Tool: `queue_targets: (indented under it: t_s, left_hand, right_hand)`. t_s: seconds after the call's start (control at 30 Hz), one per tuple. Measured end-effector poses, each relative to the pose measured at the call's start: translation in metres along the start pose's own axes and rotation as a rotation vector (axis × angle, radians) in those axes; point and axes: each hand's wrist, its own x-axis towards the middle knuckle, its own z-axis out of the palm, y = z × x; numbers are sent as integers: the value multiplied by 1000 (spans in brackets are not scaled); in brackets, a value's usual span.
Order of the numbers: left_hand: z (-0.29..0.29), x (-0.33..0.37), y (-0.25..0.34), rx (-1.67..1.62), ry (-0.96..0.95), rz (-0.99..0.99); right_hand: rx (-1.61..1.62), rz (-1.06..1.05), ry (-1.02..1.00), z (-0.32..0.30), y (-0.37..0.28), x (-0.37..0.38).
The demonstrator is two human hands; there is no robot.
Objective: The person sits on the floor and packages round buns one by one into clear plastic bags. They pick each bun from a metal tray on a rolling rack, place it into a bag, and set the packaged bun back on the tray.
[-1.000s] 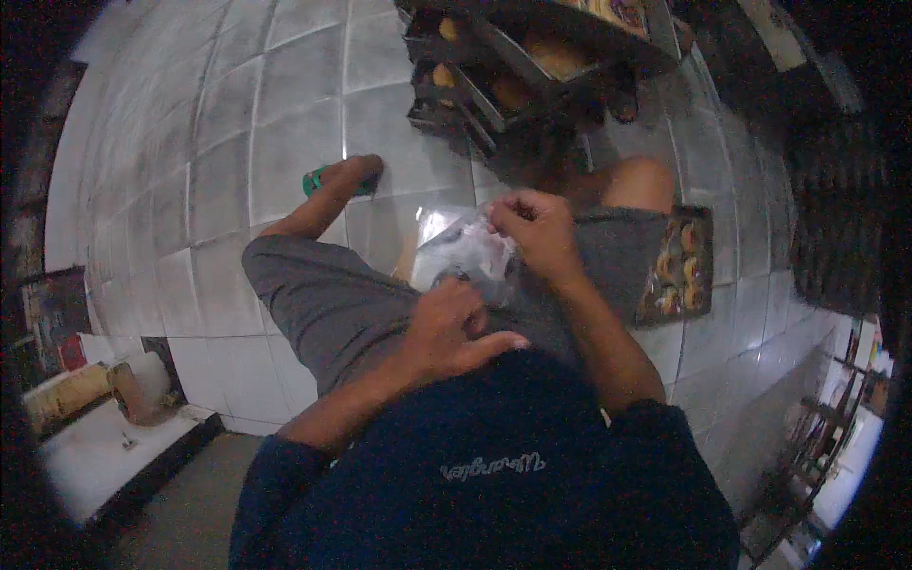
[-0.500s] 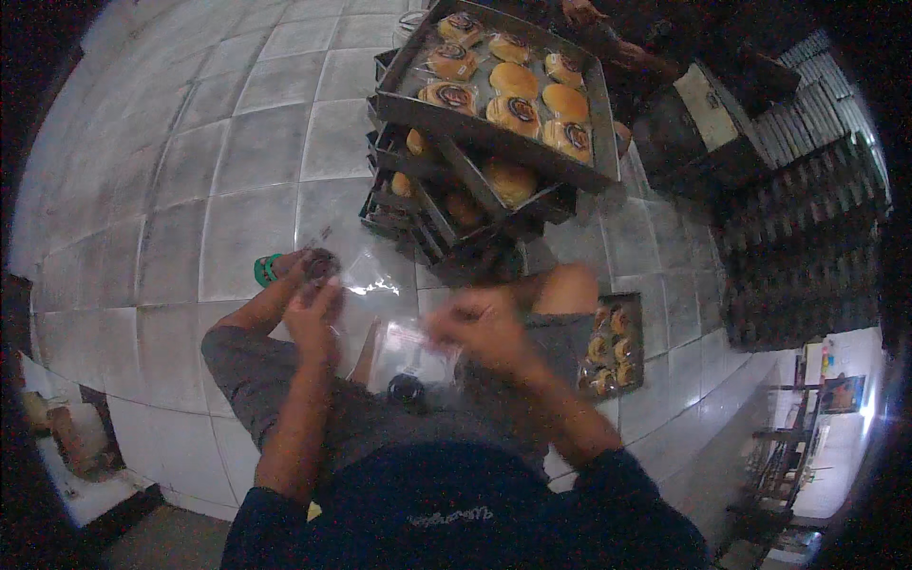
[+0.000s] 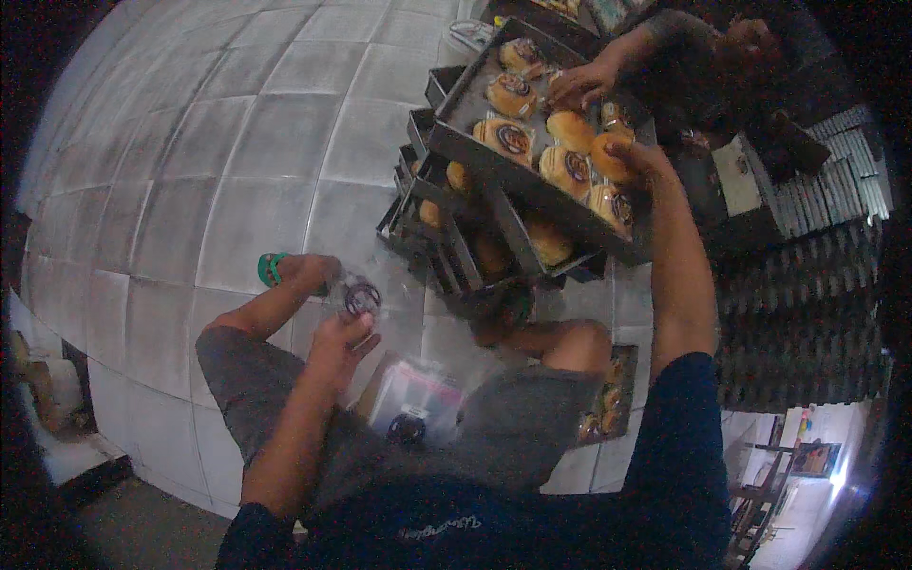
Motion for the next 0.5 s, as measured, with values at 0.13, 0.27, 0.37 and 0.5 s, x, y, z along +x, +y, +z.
queue_targets:
  t_s: [0.13,0.27,0.37,0.5]
  left_hand:
    - [14,-23,14,-44,-61,34]
    - [22,-36,8,453,125,380]
    - [35,-49,5,470,176,310]
    - [37,-63,6,-2,-154,-93]
  right_hand:
    - [58,-440,147,-12,-10,-61]
    - [708,-463,-105,30,6,-238]
    - [811,-50,-357,116,92,-360]
    - [1240,312,-417,204,120,-488]
